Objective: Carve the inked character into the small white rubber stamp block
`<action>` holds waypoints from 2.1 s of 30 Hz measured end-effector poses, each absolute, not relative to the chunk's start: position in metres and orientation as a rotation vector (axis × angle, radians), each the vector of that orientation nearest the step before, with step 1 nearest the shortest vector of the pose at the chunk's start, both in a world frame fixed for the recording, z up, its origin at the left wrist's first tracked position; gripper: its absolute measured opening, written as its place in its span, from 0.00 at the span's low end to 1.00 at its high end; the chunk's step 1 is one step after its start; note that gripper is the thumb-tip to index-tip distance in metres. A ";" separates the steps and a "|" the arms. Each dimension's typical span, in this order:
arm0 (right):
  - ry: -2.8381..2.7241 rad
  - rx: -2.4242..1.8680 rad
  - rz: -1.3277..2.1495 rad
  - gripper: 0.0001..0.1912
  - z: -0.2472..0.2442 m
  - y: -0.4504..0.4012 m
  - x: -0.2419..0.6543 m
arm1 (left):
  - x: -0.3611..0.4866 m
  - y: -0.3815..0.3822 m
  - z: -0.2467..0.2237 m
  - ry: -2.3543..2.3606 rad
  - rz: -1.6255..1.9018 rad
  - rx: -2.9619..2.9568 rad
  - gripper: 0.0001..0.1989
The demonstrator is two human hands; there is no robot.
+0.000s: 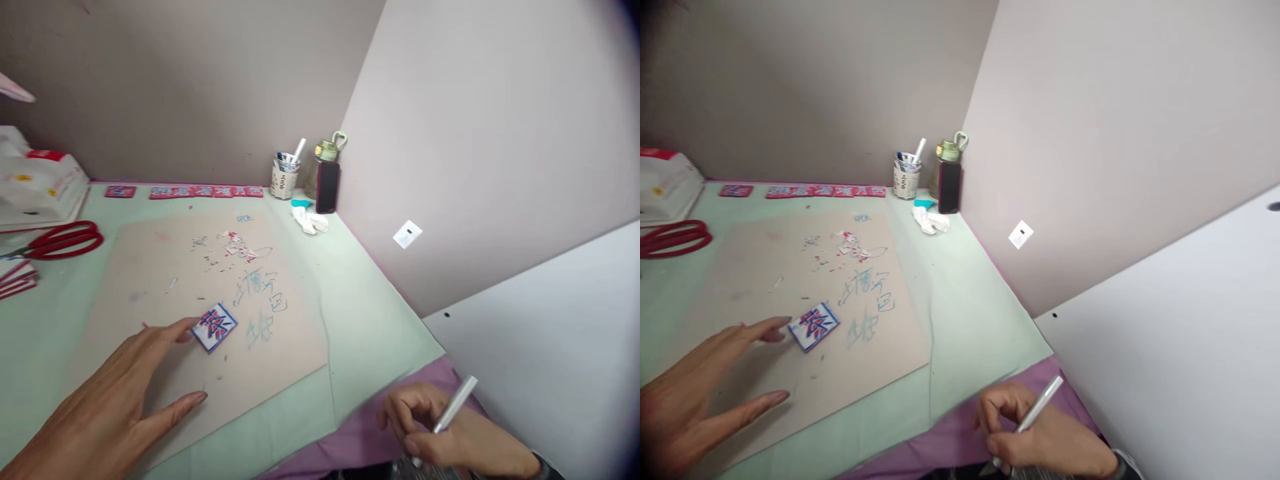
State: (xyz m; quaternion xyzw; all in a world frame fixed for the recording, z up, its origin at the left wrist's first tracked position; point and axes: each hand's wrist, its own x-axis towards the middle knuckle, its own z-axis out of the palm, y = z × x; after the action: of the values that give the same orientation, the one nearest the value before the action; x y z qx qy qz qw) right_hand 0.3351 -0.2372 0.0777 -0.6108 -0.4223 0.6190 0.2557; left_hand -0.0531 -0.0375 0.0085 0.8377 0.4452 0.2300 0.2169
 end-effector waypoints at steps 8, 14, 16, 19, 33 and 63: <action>-1.165 -1.141 1.710 0.19 0.083 -0.114 0.265 | -0.024 -0.018 0.023 1.204 0.471 2.518 0.32; -0.971 -1.167 1.614 0.14 0.074 -0.052 0.219 | -0.012 -0.001 0.017 1.115 0.556 2.491 0.26; -0.955 -1.169 1.583 0.14 0.069 -0.040 0.210 | -0.014 0.002 0.014 1.051 0.561 2.445 0.27; -0.985 -1.189 1.500 0.14 0.058 -0.026 0.203 | -0.014 0.005 0.011 1.037 0.580 2.392 0.28; -1.365 -1.436 1.203 0.15 0.031 -0.029 0.199 | -0.015 0.004 0.008 1.096 0.632 2.336 0.29; -1.187 -1.432 1.199 0.16 0.033 -0.015 0.195 | -0.012 0.003 0.007 1.123 0.724 2.378 0.27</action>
State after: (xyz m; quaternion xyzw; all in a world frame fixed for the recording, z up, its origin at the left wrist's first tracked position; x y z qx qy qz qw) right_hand 0.1947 -0.0147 0.0327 -0.5785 -0.4795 0.4846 0.4479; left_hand -0.0117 0.0032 0.0069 0.8531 0.4031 0.2597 0.2056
